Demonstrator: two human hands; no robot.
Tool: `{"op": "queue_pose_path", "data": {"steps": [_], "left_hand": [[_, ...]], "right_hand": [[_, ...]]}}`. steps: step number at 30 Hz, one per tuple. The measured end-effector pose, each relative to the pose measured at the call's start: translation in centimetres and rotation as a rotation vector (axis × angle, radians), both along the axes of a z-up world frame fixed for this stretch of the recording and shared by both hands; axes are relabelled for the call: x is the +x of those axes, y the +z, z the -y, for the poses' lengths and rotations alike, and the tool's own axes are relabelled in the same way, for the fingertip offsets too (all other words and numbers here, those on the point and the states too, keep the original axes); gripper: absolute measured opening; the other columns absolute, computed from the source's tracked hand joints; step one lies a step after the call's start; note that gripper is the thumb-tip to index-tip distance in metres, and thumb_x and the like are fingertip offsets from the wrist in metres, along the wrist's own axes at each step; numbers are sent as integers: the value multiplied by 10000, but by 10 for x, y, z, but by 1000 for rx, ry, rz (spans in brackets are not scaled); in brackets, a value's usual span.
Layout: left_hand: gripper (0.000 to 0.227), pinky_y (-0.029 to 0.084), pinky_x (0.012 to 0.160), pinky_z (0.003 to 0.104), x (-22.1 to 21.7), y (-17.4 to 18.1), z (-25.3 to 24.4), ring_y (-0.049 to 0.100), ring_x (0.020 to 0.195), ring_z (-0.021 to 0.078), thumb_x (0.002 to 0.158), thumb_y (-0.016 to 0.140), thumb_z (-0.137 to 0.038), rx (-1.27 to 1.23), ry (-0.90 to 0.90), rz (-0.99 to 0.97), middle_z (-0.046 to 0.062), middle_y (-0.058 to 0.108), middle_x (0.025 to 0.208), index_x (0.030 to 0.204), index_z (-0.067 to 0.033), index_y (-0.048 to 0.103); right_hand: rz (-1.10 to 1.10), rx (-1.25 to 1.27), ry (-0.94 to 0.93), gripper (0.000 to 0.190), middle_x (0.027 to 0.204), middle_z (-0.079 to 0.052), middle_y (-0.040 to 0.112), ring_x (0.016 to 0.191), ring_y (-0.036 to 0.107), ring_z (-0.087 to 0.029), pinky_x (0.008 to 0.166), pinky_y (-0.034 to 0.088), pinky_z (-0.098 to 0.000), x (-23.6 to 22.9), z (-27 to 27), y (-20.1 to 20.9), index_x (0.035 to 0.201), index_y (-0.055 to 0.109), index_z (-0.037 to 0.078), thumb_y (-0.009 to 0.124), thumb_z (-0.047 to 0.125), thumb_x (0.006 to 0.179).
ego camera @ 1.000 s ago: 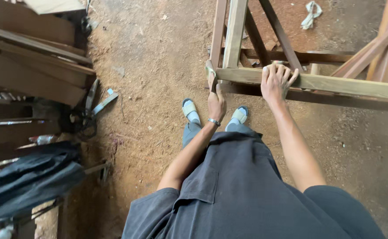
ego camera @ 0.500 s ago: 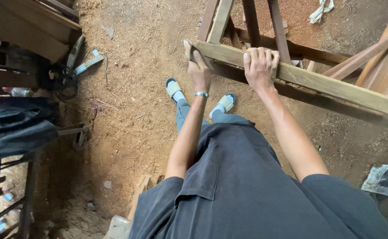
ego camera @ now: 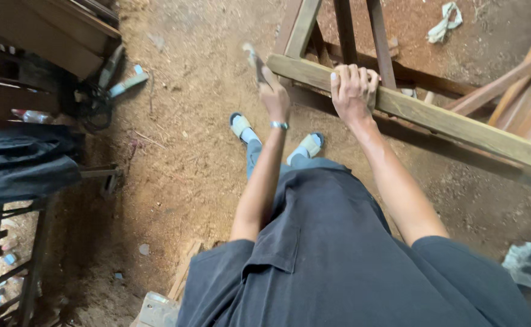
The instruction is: The person sands a wooden furniture frame by hand using a piece of sandpaper. They work on the edges and corners of the frame, moving around the object to reach different sections.
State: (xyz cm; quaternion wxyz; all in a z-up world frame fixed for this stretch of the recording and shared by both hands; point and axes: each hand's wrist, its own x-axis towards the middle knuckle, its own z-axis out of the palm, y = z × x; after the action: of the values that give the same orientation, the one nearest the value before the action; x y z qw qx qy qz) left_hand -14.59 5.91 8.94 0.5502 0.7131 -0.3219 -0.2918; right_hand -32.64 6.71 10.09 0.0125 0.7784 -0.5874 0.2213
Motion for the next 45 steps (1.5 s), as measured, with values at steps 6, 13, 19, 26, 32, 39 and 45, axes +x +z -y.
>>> {"op": "queue_pose_path", "data": {"steps": [6, 13, 19, 26, 32, 39, 45], "left_hand": [[550, 500, 786, 481, 1, -2, -4, 643, 877, 431, 1063, 340, -373, 333, -122, -112, 286, 705, 988, 1393, 5, 565], [481, 417, 1169, 480, 10, -39, -2, 504, 1374, 434, 1241, 331, -327, -221, -159, 383, 213, 363, 1599, 1575, 17, 307], [560, 461, 899, 417, 37, -46, 18, 554, 997, 354, 1086, 281, -357, 238, -375, 216, 116, 317, 1644, 1589, -111, 278], [522, 301, 1256, 452, 33, -23, -21, 402, 1466, 269, 1042, 482, -214, 73, -656, 1169, 93, 383, 1586, 1532, -88, 349], [562, 200, 1262, 435, 32, -11, 4, 296, 1513, 247, 1016, 476, -167, 152, -706, 1098, 102, 332, 1615, 1546, -45, 332], [545, 204, 1256, 471, 9, -8, -27, 273, 1505, 322, 1014, 449, -169, 18, -735, 1102, 191, 307, 1599, 1523, -5, 342], [578, 197, 1262, 446, -11, -15, -18, 236, 1518, 296, 998, 483, -158, -28, -881, 1023, 174, 297, 1623, 1533, -1, 329]], "right_hand": [[31, 114, -6, 277, 932, -98, 634, 879, 590, -278, 929, 384, -477, 1, 2, -7, 1023, 630, 100, 440, 282, 1110], [-5, 46, -28, 271, 944, -95, 637, 881, 590, -259, 925, 391, -459, -1, 8, -14, 995, 624, 110, 438, 271, 1107], [-11, 24, -29, 275, 902, -88, 629, 846, 587, -255, 909, 400, -466, 0, 1, -18, 982, 630, 111, 442, 273, 1099], [-22, 10, -32, 268, 930, -84, 622, 865, 579, -256, 908, 396, -450, 2, 0, -10, 1009, 627, 112, 440, 271, 1119], [32, -6, -37, 271, 912, -84, 616, 873, 579, -265, 903, 392, -457, 1, -2, -2, 993, 633, 113, 458, 285, 1108], [13, -45, -44, 273, 932, -77, 616, 892, 579, -255, 937, 398, -450, 4, -2, -5, 1008, 627, 116, 450, 297, 1112], [118, 117, -69, 363, 1000, -96, 672, 877, 592, -243, 904, 390, -444, 0, 9, -28, 1093, 646, 101, 365, 329, 1125]]}}
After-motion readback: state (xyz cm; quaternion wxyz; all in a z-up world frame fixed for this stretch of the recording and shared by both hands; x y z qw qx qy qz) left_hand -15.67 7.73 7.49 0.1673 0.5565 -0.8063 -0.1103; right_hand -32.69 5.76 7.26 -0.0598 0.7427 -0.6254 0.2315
